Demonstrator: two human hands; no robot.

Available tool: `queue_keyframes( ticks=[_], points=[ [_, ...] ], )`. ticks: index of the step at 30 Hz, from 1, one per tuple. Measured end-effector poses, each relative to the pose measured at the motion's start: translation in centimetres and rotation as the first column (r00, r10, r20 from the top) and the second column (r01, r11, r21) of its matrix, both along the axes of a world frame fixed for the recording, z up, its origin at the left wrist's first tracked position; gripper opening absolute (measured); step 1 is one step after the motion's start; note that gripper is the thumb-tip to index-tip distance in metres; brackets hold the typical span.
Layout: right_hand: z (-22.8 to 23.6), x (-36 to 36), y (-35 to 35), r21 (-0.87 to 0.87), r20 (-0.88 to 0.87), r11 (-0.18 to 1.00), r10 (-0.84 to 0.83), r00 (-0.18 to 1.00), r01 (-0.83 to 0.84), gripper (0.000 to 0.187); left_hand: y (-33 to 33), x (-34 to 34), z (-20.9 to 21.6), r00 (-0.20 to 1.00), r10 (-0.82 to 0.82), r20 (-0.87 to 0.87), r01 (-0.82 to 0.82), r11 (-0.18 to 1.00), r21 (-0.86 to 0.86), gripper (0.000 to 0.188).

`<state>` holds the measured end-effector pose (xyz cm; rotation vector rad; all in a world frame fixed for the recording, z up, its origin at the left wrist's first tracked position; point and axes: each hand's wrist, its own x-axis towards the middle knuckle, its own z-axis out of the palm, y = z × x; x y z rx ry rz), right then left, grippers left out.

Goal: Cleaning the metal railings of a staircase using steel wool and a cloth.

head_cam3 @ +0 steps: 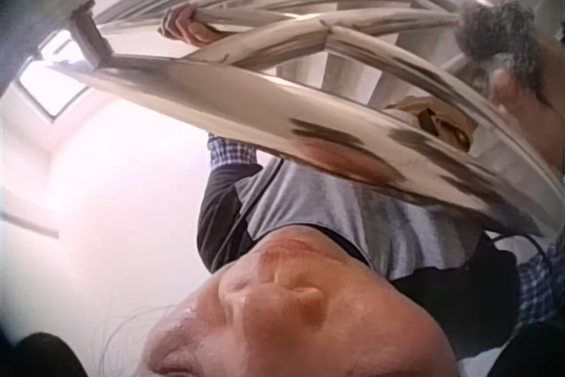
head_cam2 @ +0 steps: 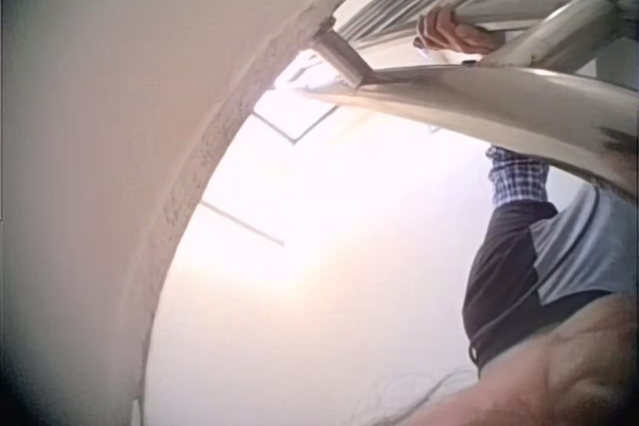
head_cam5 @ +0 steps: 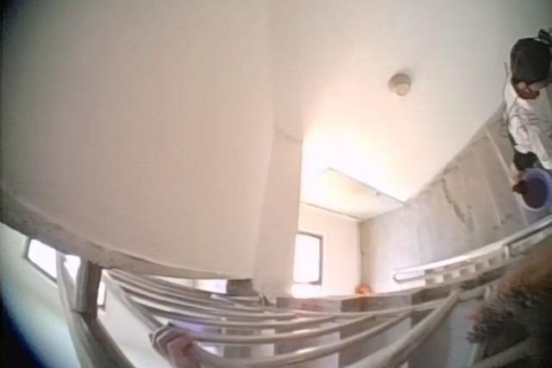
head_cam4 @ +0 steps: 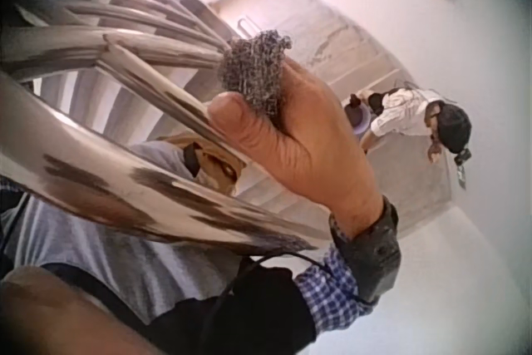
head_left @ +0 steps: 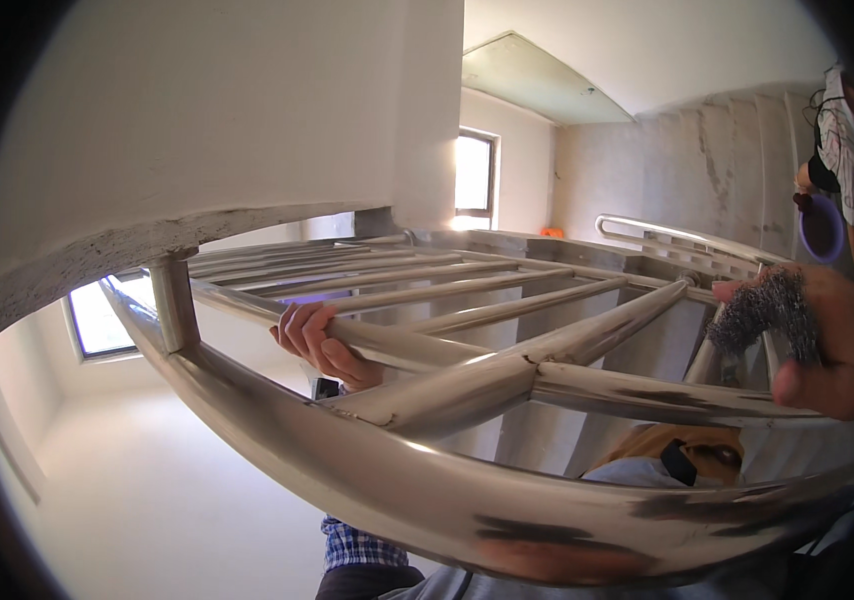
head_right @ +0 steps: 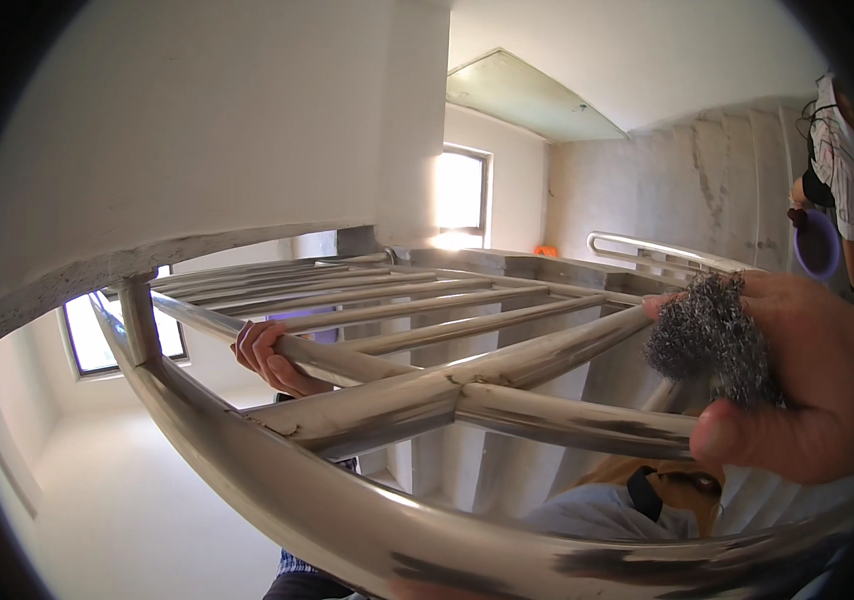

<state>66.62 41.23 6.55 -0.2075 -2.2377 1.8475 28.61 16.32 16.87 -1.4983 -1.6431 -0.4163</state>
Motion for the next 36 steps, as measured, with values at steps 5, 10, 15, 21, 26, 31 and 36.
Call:
queue_keyframes(
  ticks=[5, 10, 15, 21, 26, 31, 36],
  points=[
    [0.7, 0.3, -0.3, -0.185, 0.051, 0.983, 0.031, 0.998, -0.021, 0.07, 0.5, 0.0, 0.5, 0.999, 0.004, -0.04, -0.006, 0.999, -0.051, 0.042],
    [0.8, -1.7, 0.7, -0.116, -0.052, 0.984, 0.131, 0.99, -0.136, 0.045, 0.3, -0.6, 1.2, 0.995, -0.031, -0.094, 0.028, 0.999, -0.038, 0.043],
    [2.1, -3.7, 0.0, -0.3, 0.291, 0.918, 0.346, 0.892, -0.258, 0.059, 1.3, -0.8, 0.0, 0.995, -0.072, -0.072, 0.07, 0.997, -0.026, 0.043],
    [2.1, -11.2, -3.2, -0.12, -0.014, 0.899, 0.423, 0.906, -0.422, 0.084, 1.1, -0.3, 0.0, 0.995, -0.047, -0.085, 0.048, 0.999, 0.008, 0.043],
    [-0.4, -15.7, -9.5, -0.011, 0.065, 0.935, 0.354, 0.933, -0.354, 0.085, 1.2, -0.9, 0.0, 0.996, -0.048, -0.078, 0.052, 0.998, 0.039, 0.043],
    [-4.7, -16.9, -8.7, -0.293, 0.309, 0.865, 0.489, 0.816, -0.408, 0.077, 1.1, -0.9, -0.2, 0.995, -0.048, -0.083, 0.053, 0.997, 0.059, 0.043],
    [-4.9, -18.2, -9.8, -0.43, 0.04, 0.735, 0.596, 0.802, -0.525, 0.077, 0.8, -0.7, -0.1, 0.996, -0.05, -0.076, 0.055, 0.996, 0.069, 0.043]
  ],
)
